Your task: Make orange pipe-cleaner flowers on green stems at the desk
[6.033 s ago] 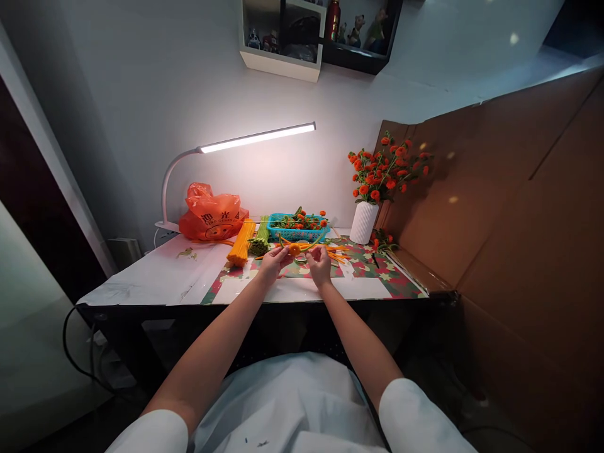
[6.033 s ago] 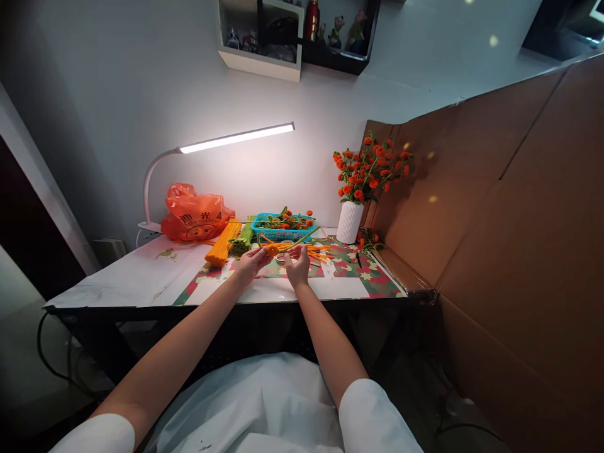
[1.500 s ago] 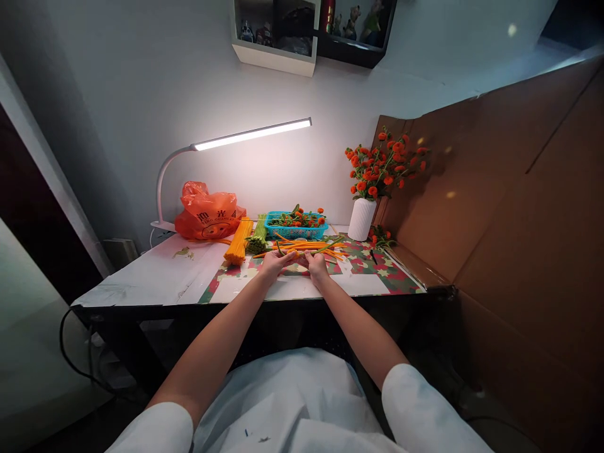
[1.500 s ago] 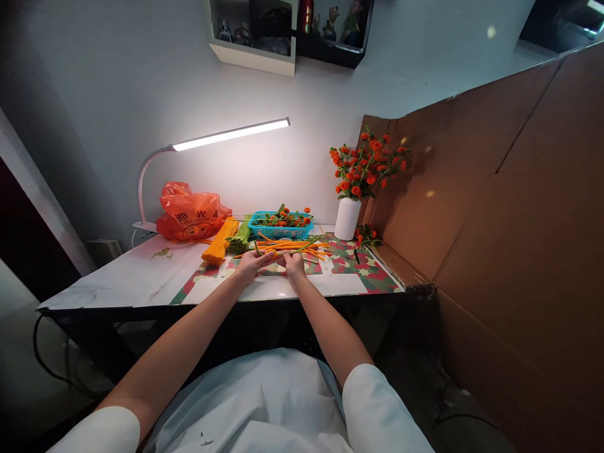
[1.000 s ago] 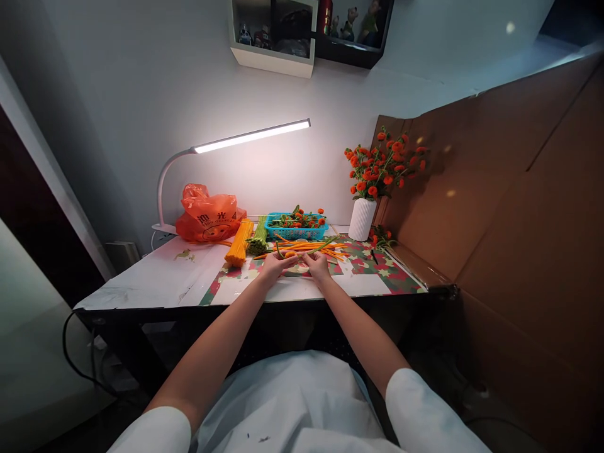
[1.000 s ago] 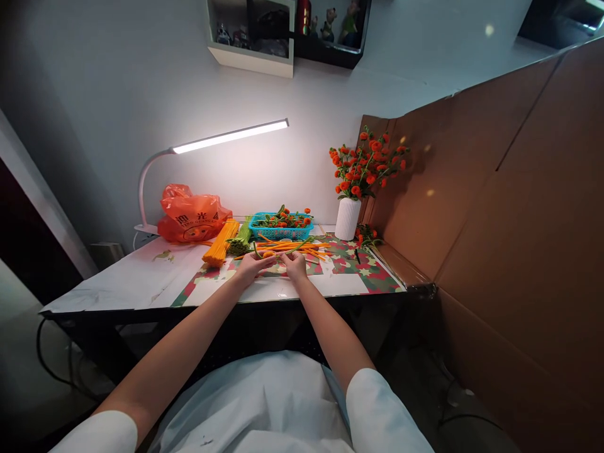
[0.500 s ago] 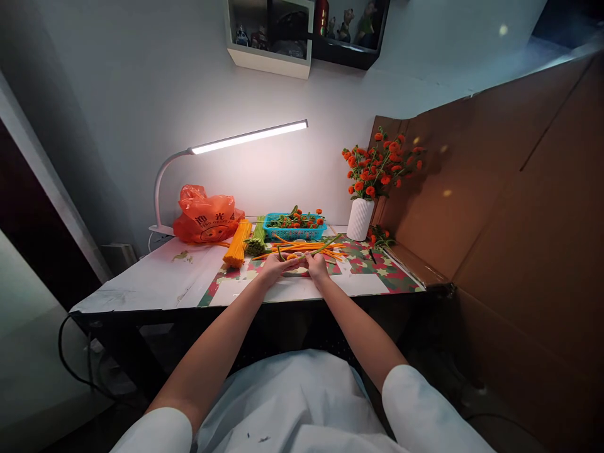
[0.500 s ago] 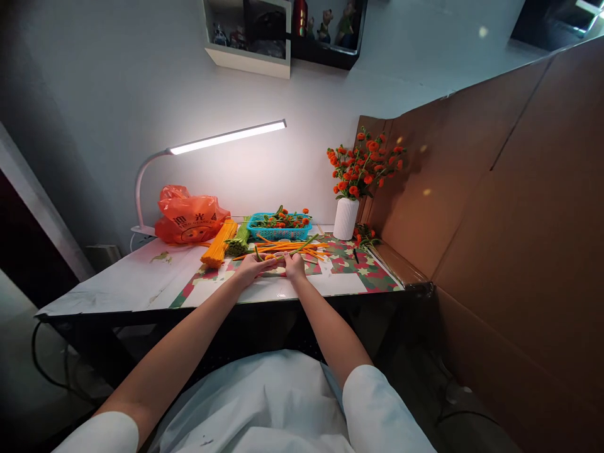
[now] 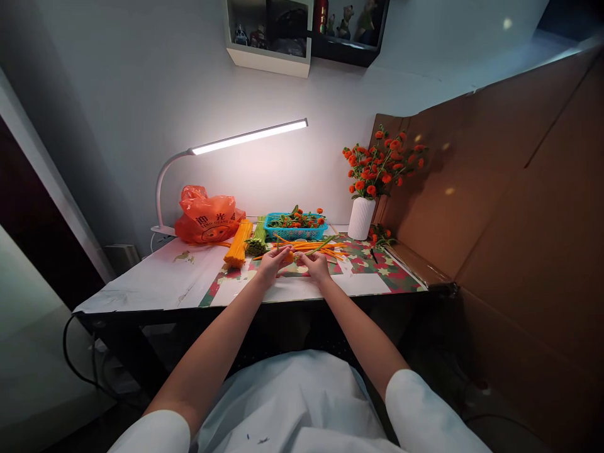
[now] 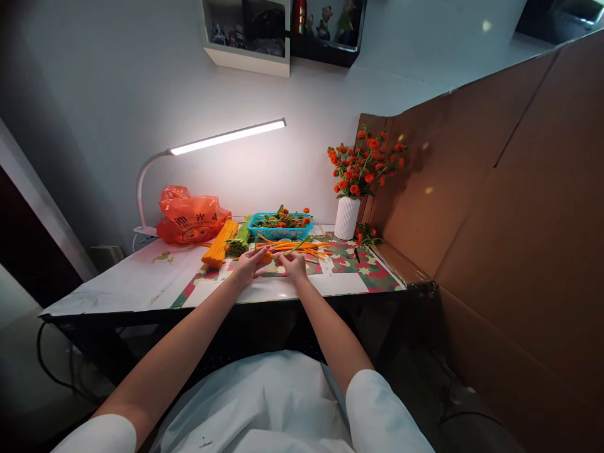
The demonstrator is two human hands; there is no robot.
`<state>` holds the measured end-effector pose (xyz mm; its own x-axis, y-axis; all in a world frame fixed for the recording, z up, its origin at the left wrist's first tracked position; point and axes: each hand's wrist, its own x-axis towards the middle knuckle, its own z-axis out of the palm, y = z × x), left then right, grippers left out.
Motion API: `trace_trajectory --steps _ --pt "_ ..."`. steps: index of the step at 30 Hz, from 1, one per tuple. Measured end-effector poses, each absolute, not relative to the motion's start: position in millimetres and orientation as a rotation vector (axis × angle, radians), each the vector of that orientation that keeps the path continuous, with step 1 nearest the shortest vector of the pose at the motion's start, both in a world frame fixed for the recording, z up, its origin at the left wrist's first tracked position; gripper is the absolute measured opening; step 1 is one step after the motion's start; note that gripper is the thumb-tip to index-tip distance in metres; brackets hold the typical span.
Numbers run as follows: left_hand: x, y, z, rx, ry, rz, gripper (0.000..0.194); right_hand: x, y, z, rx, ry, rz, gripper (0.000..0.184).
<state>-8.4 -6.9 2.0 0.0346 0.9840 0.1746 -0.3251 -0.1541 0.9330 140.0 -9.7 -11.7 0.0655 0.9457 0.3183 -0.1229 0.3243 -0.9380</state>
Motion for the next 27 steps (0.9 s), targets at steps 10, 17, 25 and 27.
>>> trace_trajectory --steps 10,17,25,27 --pt "-4 -7 -3 1.438 0.947 1.332 0.035 141 -24 -3 -0.873 -1.463 0.739 0.028" --pt "-3 -11 7 1.156 0.744 1.331 0.040 141 -16 -7 -0.823 -1.342 0.892 0.029" --pt "-4 -11 -2 1.579 0.978 1.393 0.031 144 -28 -1 -1.052 -1.686 -0.055 0.045" --pt "-4 -12 -3 1.675 0.957 1.388 0.030 144 -30 1 -1.094 -1.710 -0.172 0.043"
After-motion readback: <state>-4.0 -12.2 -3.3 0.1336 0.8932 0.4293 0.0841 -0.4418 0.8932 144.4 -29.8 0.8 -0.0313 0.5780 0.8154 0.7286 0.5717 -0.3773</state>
